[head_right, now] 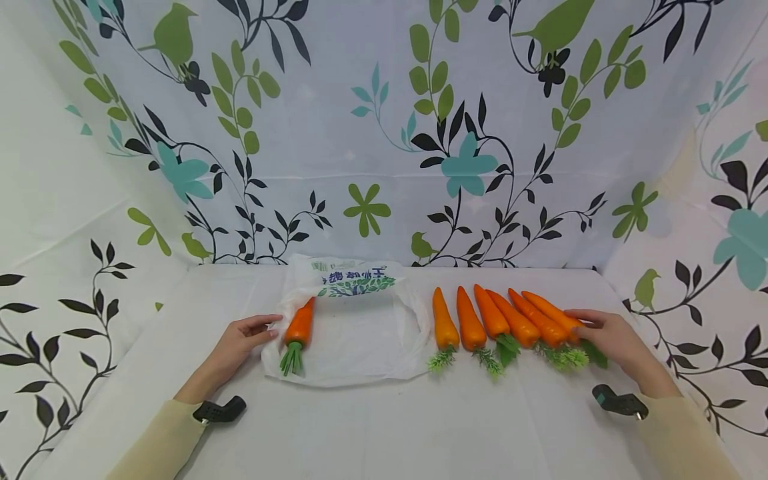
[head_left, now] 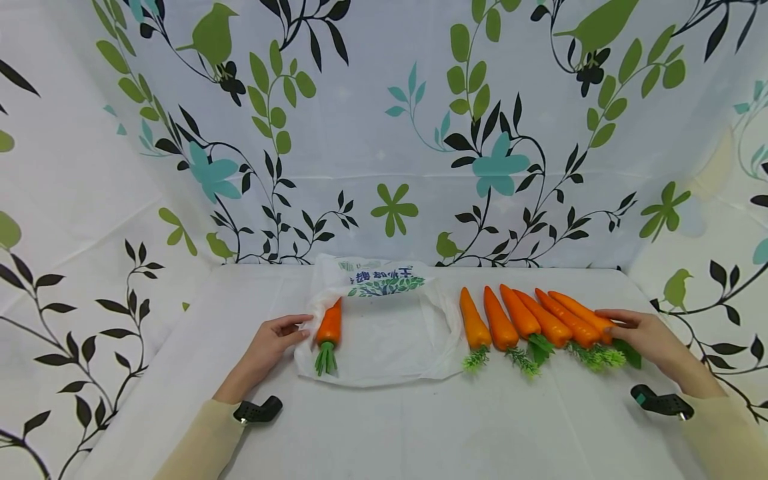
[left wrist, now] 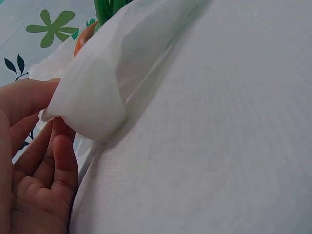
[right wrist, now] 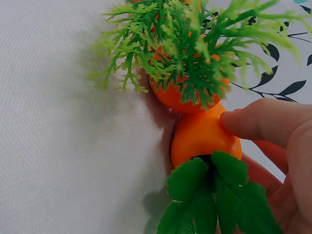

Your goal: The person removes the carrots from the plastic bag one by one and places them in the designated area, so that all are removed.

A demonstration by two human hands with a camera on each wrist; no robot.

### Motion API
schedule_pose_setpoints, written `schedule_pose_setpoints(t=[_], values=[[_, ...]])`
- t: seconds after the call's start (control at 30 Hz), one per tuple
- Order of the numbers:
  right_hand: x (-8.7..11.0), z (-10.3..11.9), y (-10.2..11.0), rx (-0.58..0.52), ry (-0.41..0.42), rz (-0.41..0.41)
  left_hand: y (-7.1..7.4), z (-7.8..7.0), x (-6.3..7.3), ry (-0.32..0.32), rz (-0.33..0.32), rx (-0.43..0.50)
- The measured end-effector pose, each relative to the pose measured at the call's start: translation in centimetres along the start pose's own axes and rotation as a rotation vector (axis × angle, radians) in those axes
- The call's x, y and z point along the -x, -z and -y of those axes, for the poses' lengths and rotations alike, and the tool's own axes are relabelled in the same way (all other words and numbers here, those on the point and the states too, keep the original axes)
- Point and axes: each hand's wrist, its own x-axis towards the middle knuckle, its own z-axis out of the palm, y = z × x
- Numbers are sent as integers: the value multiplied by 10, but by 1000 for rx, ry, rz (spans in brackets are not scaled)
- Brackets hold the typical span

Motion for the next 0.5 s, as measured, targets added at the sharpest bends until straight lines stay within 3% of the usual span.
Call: schedule_pose_setpoints(t=[0.13, 0.5], values=[[0, 0, 0, 12, 8, -17, -1, 13, -5, 0, -12, 6], [6, 3, 8, 83, -17, -44, -2, 14, -4, -23, -24, 15]])
